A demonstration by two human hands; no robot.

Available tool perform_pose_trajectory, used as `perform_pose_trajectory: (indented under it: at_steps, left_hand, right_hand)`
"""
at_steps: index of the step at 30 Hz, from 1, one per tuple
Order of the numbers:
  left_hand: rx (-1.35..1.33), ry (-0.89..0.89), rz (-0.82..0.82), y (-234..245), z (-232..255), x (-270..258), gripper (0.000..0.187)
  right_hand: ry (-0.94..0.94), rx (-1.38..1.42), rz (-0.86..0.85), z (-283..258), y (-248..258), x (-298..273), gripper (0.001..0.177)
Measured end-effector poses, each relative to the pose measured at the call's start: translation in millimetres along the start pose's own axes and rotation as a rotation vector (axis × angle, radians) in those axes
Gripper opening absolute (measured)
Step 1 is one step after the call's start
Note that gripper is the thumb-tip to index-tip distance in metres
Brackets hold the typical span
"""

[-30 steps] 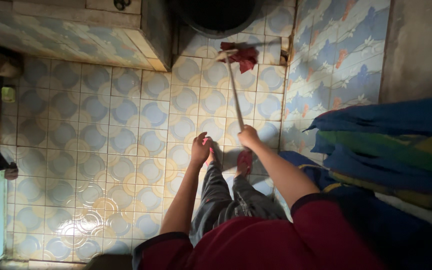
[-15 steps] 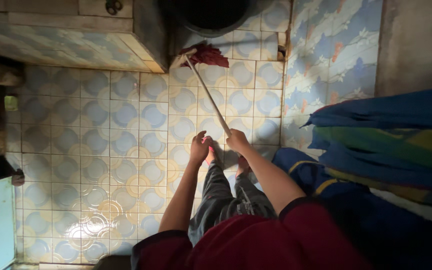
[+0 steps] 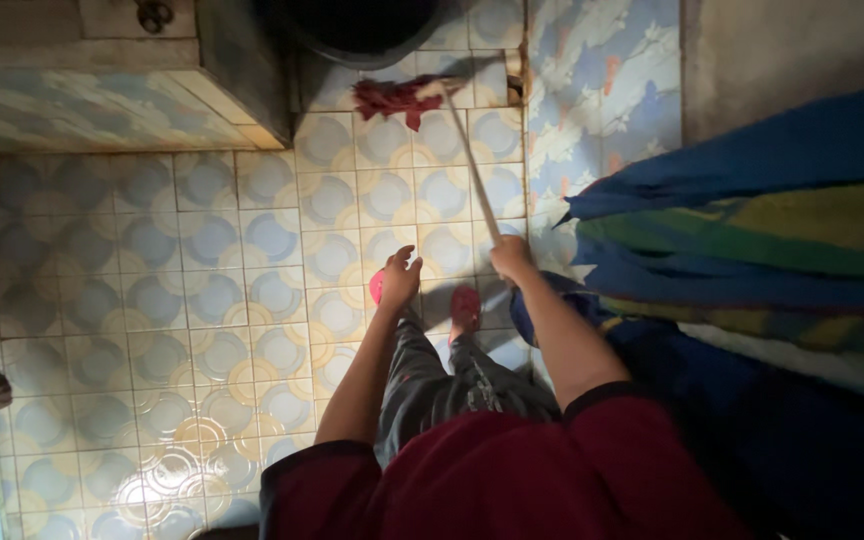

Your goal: The person mops a tiled floor using a mop with a red head and a wooden handle.

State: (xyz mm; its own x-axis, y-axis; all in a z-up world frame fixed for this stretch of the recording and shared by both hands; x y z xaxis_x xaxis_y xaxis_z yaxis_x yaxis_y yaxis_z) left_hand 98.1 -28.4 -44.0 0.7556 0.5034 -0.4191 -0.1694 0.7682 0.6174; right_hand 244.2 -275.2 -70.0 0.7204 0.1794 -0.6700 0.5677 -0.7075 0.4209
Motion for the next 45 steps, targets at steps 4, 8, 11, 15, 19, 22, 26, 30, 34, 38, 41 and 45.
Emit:
perform_pose_trajectory:
  at_steps: [4,8,11,15,19,22,26,30,34,38,41,45]
  left_hand:
    - [-0.004,-0.044,0.000,-16.0,8.9,-8.7,0.046]
    - [0.028,-0.035,0.013,-28.1,9.1,-16.8,0.047]
    - [0.072,-0.101,0.090,-26.5,10.4,-30.4,0.046]
    - [0.167,-0.077,0.143,-16.9,-0.3,-51.5,0.046]
    - [0.141,0.044,0.147,-4.6,-30.6,-79.6,0.048]
    - [0.101,0.034,0.223,8.9,-47.9,-100.2,0.047]
    - [0.048,0.053,0.260,33.2,-71.8,-114.6,0.046]
    - [0.021,0.091,0.279,59.1,-91.6,-121.1,0.046]
    - [0.051,0.046,0.303,91.9,-109.8,-132.1,0.044]
    - [0.068,0.052,0.259,110.1,-127.7,-127.3,0.044]
    - [0.086,0.015,0.249,126.2,-133.6,-117.8,0.044]
    - [0.094,-0.015,0.217,135.5,-137.5,-107.1,0.044]
  right_hand:
    - [-0.050,0.005,0.032,19.5,41.3,-1.0,0.012]
    - [0.071,-0.192,0.022,22.2,55.5,0.8,0.023]
    - [0.165,-0.057,0.033,21.3,49.7,-2.1,0.018]
    - [0.016,0.231,-0.019,33.9,9.9,-15.4,0.008]
    - [0.099,0.084,-0.118,15.7,-39.1,-24.6,0.011]
    - [0.145,0.041,-0.187,-0.8,-73.3,-38.4,0.012]
    - [0.227,-0.057,-0.254,-19.3,-120.9,-63.8,0.018]
    - [0.333,-0.124,-0.288,-42.6,-166.9,-104.4,0.024]
    - [0.148,-0.122,-0.432,-56.8,-199.3,-147.3,0.025]
    - [0.171,-0.178,-0.371,-56.1,-225.3,-153.9,0.027]
    - [0.258,-0.214,-0.289,-50.4,-225.3,-136.3,0.026]
    - [0.332,-0.207,-0.140,-35.4,-201.2,-130.6,0.030]
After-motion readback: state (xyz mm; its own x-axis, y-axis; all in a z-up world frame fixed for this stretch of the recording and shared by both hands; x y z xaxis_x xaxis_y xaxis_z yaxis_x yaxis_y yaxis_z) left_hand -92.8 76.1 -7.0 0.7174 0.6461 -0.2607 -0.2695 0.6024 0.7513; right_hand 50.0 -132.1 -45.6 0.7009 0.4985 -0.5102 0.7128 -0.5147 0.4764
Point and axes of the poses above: each hand's wrist, its own x-axis towards the middle knuckle, its own y-axis out of the back of the hand, z = x × y, the point moved 8 cm from there along x, towards the middle knuckle, and after that the axes turned 8 degrees about x, right-handed, at the moved point
